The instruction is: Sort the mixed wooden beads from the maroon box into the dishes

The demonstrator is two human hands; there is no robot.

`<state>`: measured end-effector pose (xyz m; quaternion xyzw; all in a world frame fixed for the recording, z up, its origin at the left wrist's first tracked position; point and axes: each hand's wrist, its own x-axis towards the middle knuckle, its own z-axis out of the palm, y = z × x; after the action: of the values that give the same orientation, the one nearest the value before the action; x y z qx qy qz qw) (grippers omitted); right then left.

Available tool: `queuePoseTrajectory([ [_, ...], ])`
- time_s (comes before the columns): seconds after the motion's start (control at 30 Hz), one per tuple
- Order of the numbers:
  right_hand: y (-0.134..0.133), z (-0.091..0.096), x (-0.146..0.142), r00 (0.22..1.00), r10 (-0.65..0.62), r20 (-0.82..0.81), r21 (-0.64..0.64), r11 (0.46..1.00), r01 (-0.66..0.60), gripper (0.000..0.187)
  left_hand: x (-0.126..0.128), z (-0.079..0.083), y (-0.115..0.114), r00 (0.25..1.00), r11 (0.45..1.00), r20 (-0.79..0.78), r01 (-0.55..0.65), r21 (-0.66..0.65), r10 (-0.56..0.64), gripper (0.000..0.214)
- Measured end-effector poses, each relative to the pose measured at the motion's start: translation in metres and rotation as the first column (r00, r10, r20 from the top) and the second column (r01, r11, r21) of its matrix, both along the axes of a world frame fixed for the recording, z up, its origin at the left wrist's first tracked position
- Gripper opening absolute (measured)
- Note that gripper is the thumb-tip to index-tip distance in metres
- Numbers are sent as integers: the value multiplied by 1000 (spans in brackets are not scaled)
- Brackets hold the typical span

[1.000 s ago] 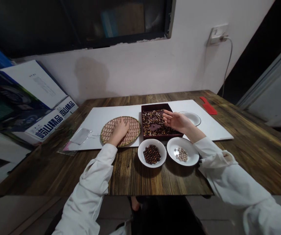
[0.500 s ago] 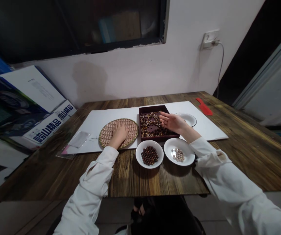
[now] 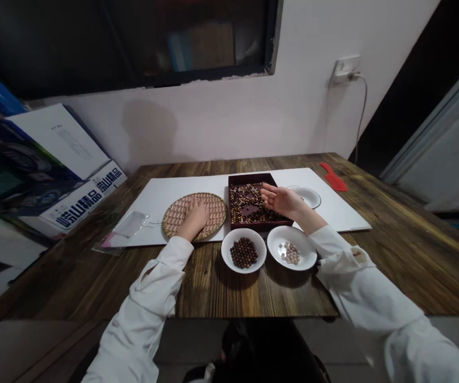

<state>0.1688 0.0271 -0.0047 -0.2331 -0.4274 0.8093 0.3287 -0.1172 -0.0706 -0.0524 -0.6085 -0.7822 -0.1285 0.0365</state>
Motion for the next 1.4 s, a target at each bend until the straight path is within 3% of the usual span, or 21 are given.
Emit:
queuePoseTrajectory([
  [0.17,2,-3,-2,999,-27,47,20,999,26,19,2,6,-3,999,999,40,16,50,-18,48],
  [0.23,2,-4,-5,996,-13,85,97,995,5,21,7,12,-5,999,993,19,31,115,-34,48],
  [0.3,-1,-5,-8,990,-27,137,203,979,-2,23,17,19,-9,992,974,-36,122,191,-117,45],
  [0.37,-5,-4,-10,977,-47,206,317,948,-21,24,31,27,-13,958,929,-99,285,235,-269,42],
  [0.47,-12,-4,-13,939,-72,337,482,869,-106,24,53,36,-20,845,813,-170,534,231,-507,40],
  [0.57,-15,-5,-15,883,-123,453,580,792,-188,21,66,39,-24,720,698,-150,694,178,-678,35],
  [0.67,-15,-5,-15,846,-91,526,637,701,-321,21,66,38,-24,644,633,-115,765,122,-756,34],
  [0.77,-13,-5,-15,821,-53,569,653,636,-411,24,62,36,-22,638,629,-125,770,108,-760,34],
  [1.03,-15,-6,-15,809,-20,587,660,592,-464,24,62,33,-19,648,640,-140,762,102,-749,39],
  [1.23,-16,-3,-15,754,7,656,657,487,-576,28,62,33,-20,648,643,-133,762,83,-750,37],
  [1.4,-16,-3,-15,713,27,701,632,442,-637,28,63,32,-19,653,645,-129,757,98,-746,36],
])
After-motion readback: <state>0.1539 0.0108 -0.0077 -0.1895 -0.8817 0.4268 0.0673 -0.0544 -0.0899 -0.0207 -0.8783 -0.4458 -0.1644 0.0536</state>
